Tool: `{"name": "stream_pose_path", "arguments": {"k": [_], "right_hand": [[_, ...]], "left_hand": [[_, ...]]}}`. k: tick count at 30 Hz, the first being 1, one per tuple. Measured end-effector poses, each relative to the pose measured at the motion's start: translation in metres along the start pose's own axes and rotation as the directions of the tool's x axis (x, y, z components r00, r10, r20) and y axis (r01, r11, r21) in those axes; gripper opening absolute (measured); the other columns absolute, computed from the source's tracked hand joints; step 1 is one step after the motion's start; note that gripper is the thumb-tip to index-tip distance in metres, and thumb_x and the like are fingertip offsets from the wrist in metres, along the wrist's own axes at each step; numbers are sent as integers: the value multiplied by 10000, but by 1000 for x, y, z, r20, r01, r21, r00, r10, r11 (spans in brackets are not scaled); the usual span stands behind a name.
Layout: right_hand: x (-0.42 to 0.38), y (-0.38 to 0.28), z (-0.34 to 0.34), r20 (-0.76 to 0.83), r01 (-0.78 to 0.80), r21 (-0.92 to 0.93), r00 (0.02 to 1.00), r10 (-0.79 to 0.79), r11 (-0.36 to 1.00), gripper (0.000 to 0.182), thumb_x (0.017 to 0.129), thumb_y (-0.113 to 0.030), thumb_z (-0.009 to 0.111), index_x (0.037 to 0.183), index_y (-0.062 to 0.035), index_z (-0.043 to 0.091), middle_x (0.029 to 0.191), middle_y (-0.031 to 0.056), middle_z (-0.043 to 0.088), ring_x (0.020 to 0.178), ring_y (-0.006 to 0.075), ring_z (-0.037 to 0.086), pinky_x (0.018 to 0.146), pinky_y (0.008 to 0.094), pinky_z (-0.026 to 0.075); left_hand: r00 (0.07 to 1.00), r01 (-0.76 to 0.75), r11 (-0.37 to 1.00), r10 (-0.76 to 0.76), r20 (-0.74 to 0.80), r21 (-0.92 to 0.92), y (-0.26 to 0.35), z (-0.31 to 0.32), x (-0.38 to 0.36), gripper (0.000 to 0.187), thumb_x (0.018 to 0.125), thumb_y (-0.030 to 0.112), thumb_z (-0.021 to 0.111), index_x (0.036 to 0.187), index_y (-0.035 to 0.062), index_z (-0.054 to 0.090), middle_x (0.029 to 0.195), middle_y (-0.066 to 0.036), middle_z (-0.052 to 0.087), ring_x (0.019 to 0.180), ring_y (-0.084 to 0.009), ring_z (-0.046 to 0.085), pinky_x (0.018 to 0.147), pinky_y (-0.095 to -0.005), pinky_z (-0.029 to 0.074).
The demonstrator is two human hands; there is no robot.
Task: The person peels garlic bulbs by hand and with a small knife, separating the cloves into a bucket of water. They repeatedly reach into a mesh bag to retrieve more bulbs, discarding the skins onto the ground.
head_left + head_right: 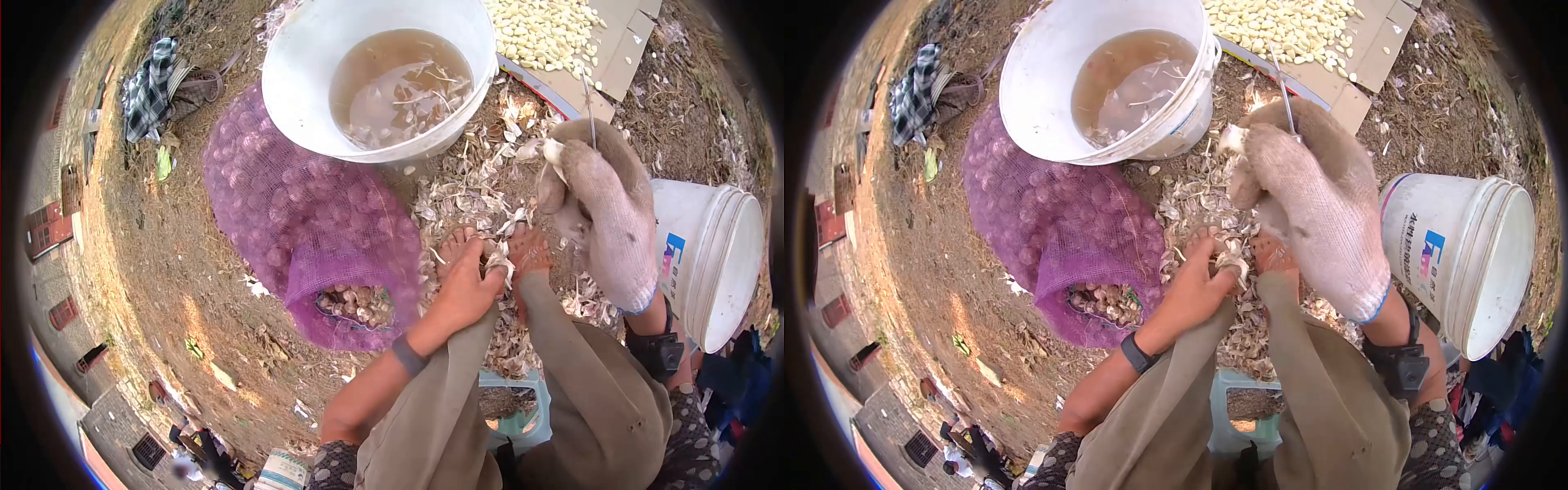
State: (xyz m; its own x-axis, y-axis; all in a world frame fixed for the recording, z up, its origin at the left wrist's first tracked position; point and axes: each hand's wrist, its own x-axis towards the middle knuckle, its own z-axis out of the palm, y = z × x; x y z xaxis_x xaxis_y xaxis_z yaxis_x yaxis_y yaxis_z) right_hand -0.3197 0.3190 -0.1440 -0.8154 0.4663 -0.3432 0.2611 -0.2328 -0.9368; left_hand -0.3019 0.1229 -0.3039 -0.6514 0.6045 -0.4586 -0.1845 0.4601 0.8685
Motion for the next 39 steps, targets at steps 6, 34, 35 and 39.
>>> {"name": "stream_pose_path", "arguments": {"k": [6,34,35,39], "right_hand": [[15,-38,26,0,270,-199,961,-275,942,386,1063,-236,522,1359,6,577,880,88,742,535,25,464,490,197,367],[-26,60,-46,281,51,-360,958,56,932,389,815,-315,815,1051,-59,641,777,93,645,703,179,675,651,353,538],[-26,61,-47,291,82,-369,956,32,926,390,807,-293,815,1043,-39,636,764,120,650,696,238,708,657,371,554],[-28,57,-47,268,147,-369,962,-46,918,373,799,-252,813,1007,-6,625,730,140,648,659,270,713,619,379,553]], "left_hand": [[983,137,990,-130,127,-43,36,-7,0,393,927,196,670,1190,-66,543,1246,-263,572,1214,-367,546,1059,-449,421],[973,-220,915,181,-143,-338,68,1,7,197,1060,224,567,1044,28,565,916,-26,646,809,-85,583,709,-270,476],[969,-231,918,190,-155,-322,69,2,7,204,1061,231,567,1041,28,567,915,-28,647,808,-86,583,706,-270,474],[960,-265,926,227,-165,-268,66,4,9,187,1030,185,564,1083,8,594,916,-61,657,826,-127,605,738,-298,491]]}}
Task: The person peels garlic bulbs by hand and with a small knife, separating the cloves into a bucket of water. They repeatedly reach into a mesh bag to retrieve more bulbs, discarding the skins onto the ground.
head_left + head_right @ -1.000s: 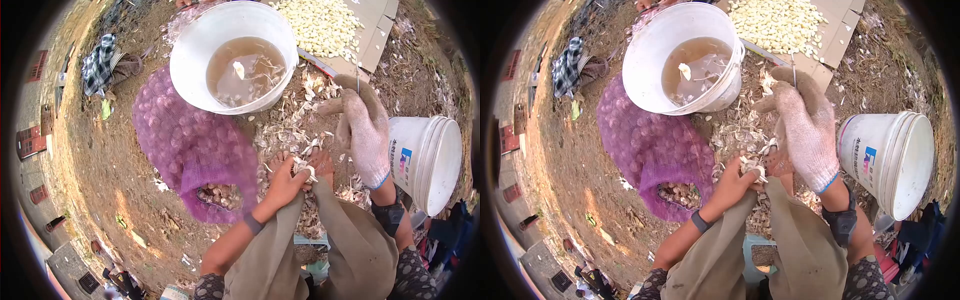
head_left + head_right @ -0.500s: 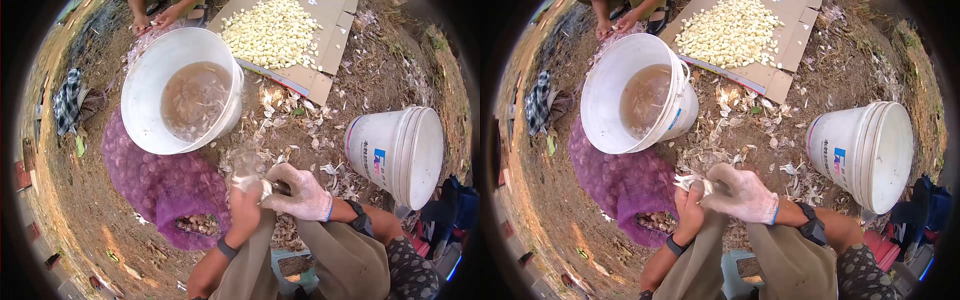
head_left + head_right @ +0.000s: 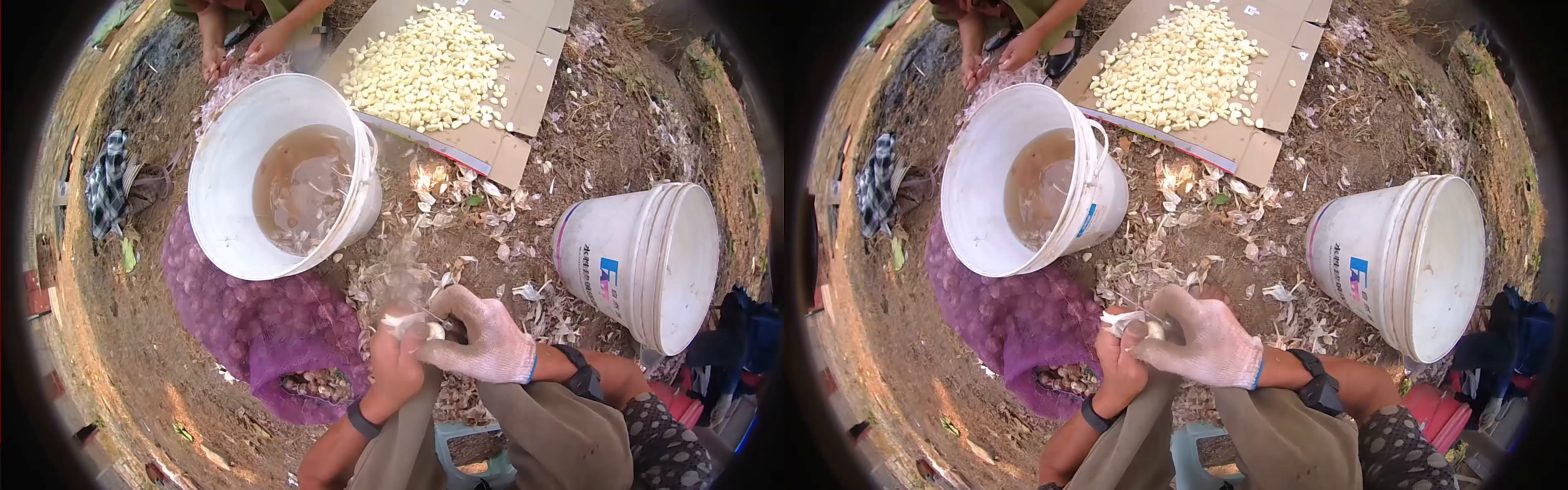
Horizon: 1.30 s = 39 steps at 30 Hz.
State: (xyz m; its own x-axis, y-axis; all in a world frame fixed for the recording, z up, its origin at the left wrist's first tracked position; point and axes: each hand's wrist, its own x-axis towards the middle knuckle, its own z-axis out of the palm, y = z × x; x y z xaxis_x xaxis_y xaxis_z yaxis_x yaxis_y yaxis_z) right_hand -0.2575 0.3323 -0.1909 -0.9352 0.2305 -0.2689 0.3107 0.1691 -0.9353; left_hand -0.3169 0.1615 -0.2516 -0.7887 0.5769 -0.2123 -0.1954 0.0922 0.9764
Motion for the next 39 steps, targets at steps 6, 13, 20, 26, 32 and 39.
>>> {"name": "stream_pose_path", "arguments": {"k": [6,13,20,26,32,39], "right_hand": [[-1,-7,-3,-67,39,19,997,-37,999,362,808,-249,811,999,-8,622,712,137,628,639,276,701,602,391,548],[-13,11,-3,-78,-13,222,997,31,975,242,901,-194,720,1000,-5,606,788,104,637,645,148,623,579,300,494],[-3,12,-9,203,-362,750,922,329,553,253,972,-213,630,1108,-1,611,716,27,579,517,66,476,455,231,352],[-8,33,-4,254,-332,847,939,233,415,362,1011,-291,608,1202,16,591,767,65,633,480,40,396,426,219,263],[-7,33,-8,220,-344,813,928,299,470,283,977,-193,615,1168,16,593,769,70,639,483,33,389,422,213,245],[-11,21,-20,124,-255,813,954,272,524,179,963,-111,588,1089,17,591,777,56,606,520,44,414,451,211,286]], "left_hand": [[999,-11,1000,9,53,30,8,-1,7,205,1024,176,559,1104,-5,611,917,-119,675,794,-175,645,719,-330,512],[993,-105,986,98,59,130,24,7,9,254,1050,219,547,1089,-26,597,906,-102,640,811,-180,626,730,-321,499],[983,179,934,-159,89,-308,16,10,5,352,1097,360,520,1199,27,569,1010,-26,614,935,-102,596,818,-283,493],[990,130,866,-140,15,-483,10,8,12,226,1071,242,550,1104,24,600,985,-32,652,837,-87,611,758,-265,502],[975,223,869,-189,121,-442,23,4,11,281,1005,204,632,1164,9,507,978,-102,623,734,-187,667,591,-301,548],[998,50,957,-39,44,-287,21,-10,3,181,968,48,581,1116,-7,493,966,-139,603,647,-161,594,522,-299,525]]}}
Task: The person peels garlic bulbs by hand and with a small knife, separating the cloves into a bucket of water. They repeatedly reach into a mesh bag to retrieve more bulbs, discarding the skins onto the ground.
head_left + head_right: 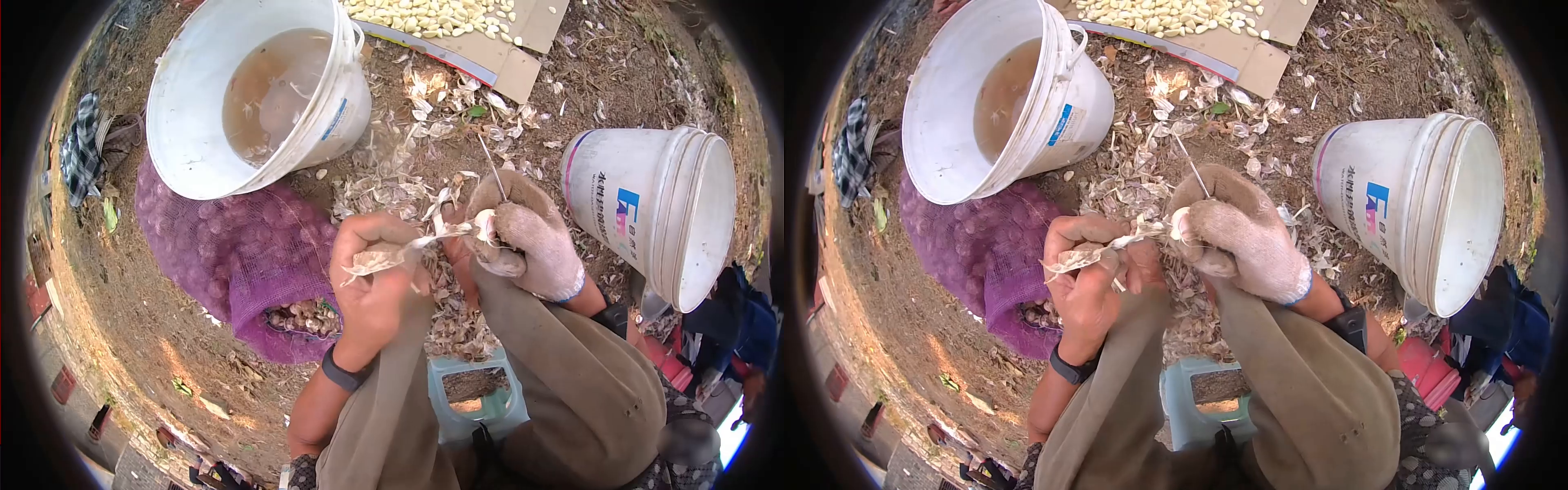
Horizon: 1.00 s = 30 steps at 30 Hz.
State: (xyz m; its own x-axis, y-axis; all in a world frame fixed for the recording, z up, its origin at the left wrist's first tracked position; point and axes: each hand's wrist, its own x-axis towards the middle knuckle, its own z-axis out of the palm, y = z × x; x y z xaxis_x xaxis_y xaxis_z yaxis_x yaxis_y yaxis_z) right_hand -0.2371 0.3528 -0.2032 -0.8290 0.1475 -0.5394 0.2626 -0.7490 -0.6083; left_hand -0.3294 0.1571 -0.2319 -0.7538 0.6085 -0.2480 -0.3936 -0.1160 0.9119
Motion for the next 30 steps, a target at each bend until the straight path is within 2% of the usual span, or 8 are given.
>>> {"name": "stream_pose_path", "arguments": {"k": [2,4,5,7,9,15,26,30], "right_hand": [[-9,-12,1,39,-4,-2,999,4,1000,168,960,-113,611,1070,12,586,810,79,613,538,57,446,461,224,318],[-15,-23,4,139,81,12,987,-81,997,192,939,-120,667,1060,15,604,844,88,626,591,95,518,507,259,396],[-23,-38,10,137,101,-139,987,-82,985,207,911,-122,716,1046,8,629,911,102,656,709,155,620,621,307,491],[-34,-57,4,362,265,-266,918,-159,927,302,860,-135,826,1062,11,655,1033,141,697,848,208,685,771,348,536],[-41,-68,6,474,312,-253,865,-164,916,298,867,-138,815,1062,15,651,1015,145,694,832,210,679,756,353,533],[-54,-63,52,210,80,102,972,-101,992,287,886,-148,783,1064,28,641,963,157,685,786,214,663,712,369,523],[-79,-44,96,-54,149,421,989,-140,895,279,922,-166,723,1066,52,622,867,178,668,701,222,632,631,398,505],[-79,-38,107,-147,203,497,978,-149,844,280,935,-172,702,1066,60,616,832,186,662,670,225,621,601,408,499]], "left_hand": [[989,-84,991,95,-109,107,-7,-13,2,147,967,23,565,1101,-1,509,963,-126,597,657,-142,574,518,-295,520],[976,52,997,-38,-213,61,0,-12,2,129,957,3,556,1084,5,530,939,-99,589,659,-127,552,522,-285,513],[960,110,994,-100,-263,27,1,-12,1,124,953,-7,552,1075,8,541,927,-85,585,660,-119,541,525,-280,510],[954,205,977,-187,-235,58,-5,-20,-3,117,945,-8,551,1060,10,558,955,-83,613,687,-115,567,535,-271,506],[945,275,960,-259,-198,58,-5,-16,-2,100,937,-16,557,1031,13,573,943,-68,623,713,-103,584,570,-260,501],[963,240,964,-222,-157,113,2,-4,4,61,937,-20,576,979,24,581,832,-11,597,690,-72,570,619,-242,476],[984,135,954,-98,-148,267,-1,-16,2,114,881,-48,533,961,10,591,820,-4,596,706,-63,547,663,-238,469],[972,194,967,-167,-167,167,6,-15,3,144,870,-52,530,980,11,599,871,-12,602,734,-69,550,669,-242,472]]}}
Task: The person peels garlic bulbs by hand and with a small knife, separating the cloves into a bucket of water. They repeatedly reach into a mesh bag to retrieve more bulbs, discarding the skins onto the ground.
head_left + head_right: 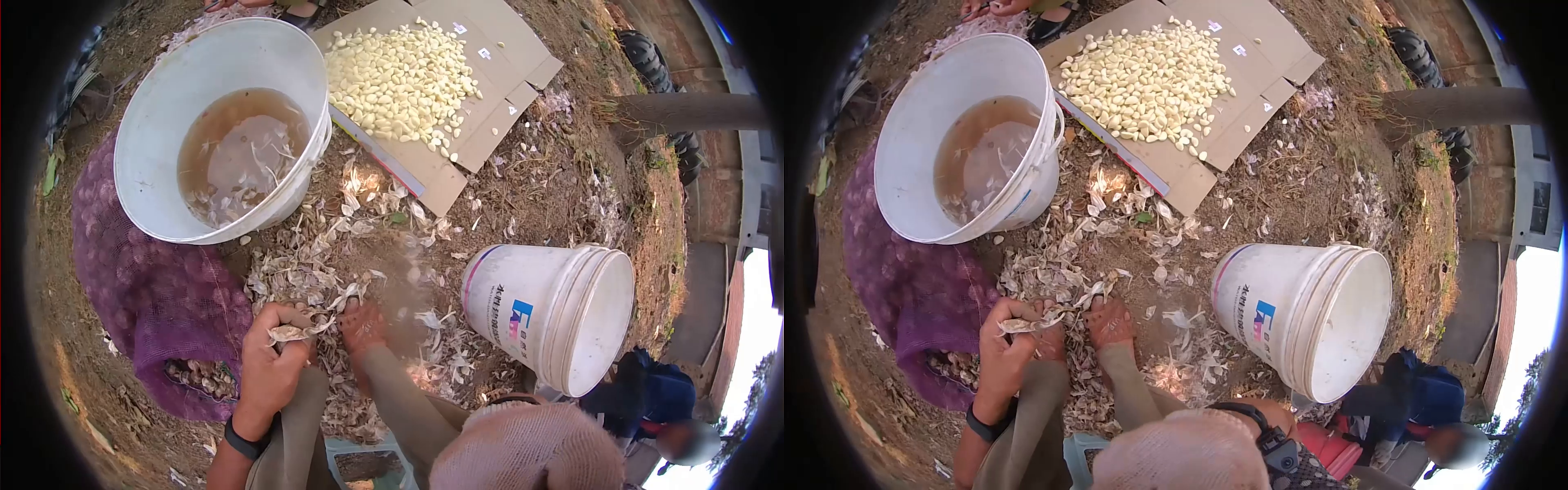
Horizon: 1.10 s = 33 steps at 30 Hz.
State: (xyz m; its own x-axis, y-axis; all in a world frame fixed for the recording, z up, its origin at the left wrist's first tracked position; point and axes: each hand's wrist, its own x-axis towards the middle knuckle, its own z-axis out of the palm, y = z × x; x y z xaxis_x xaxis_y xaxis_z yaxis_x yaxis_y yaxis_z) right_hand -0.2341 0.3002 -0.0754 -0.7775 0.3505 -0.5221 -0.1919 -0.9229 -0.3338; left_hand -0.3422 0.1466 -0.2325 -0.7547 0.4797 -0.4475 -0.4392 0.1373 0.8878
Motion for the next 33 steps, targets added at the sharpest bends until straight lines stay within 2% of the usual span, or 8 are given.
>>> {"name": "stream_pose_path", "arguments": {"k": [4,10,14,18,20,24,29,33], "right_hand": [[8,4,8,-46,-4,16,999,5,1000,284,948,-179,680,1067,69,609,797,194,656,639,228,610,572,419,492],[103,-29,25,162,44,-706,982,101,707,355,944,-215,722,1151,57,630,818,110,673,681,120,623,549,245,460],[98,-25,34,244,234,-705,966,-82,669,383,1008,-242,654,1251,49,596,855,64,631,632,73,545,515,218,408],[95,-9,19,247,357,-728,933,-262,586,401,1085,-259,552,1353,40,547,886,22,569,550,24,436,453,187,330],[97,-16,-19,75,320,-754,910,-409,574,348,1106,-233,502,1311,42,563,827,8,529,528,12,372,442,178,298],[94,-16,-81,-89,74,-897,936,-342,436,275,1073,-192,524,1228,26,588,843,20,582,534,13,399,446,184,306],[98,16,-112,164,168,-983,985,-63,78,319,932,-184,700,1187,0,646,869,38,646,787,80,589,729,266,510],[92,17,-102,235,233,-972,971,46,45,444,849,-192,814,1221,-24,638,884,41,661,757,73,589,687,277,509]], "left_hand": [[1000,7,1000,-7,8,-11,-5,-6,-3,140,884,-36,554,1003,18,604,878,-15,607,761,-71,560,688,-243,474],[999,36,995,-39,37,92,-20,-16,-5,138,925,55,617,1057,19,633,928,-44,630,840,-137,595,760,-309,500],[992,85,985,-98,79,153,-15,-13,-9,161,930,93,655,1071,17,650,982,-77,639,914,-162,614,836,-323,501],[948,-310,864,312,60,398,-22,-18,5,229,909,77,705,1117,-8,666,1042,-114,660,977,-174,644,831,-329,517],[968,-236,933,252,-24,272,-25,-22,3,232,916,79,716,1130,-3,681,1048,-101,680,926,-156,650,764,-311,529],[981,156,966,-176,-87,-204,-13,-14,-6,223,949,102,719,1152,14,700,1038,-66,702,821,-108,649,634,-255,520],[999,30,978,-32,-5,-207,-15,-4,-3,297,977,183,732,1190,-11,656,1038,-71,720,920,-128,687,814,-285,569],[995,-80,983,90,52,-167,-22,5,2,308,990,203,721,1205,2,629,1038,-72,714,918,-121,685,790,-283,579]]}}
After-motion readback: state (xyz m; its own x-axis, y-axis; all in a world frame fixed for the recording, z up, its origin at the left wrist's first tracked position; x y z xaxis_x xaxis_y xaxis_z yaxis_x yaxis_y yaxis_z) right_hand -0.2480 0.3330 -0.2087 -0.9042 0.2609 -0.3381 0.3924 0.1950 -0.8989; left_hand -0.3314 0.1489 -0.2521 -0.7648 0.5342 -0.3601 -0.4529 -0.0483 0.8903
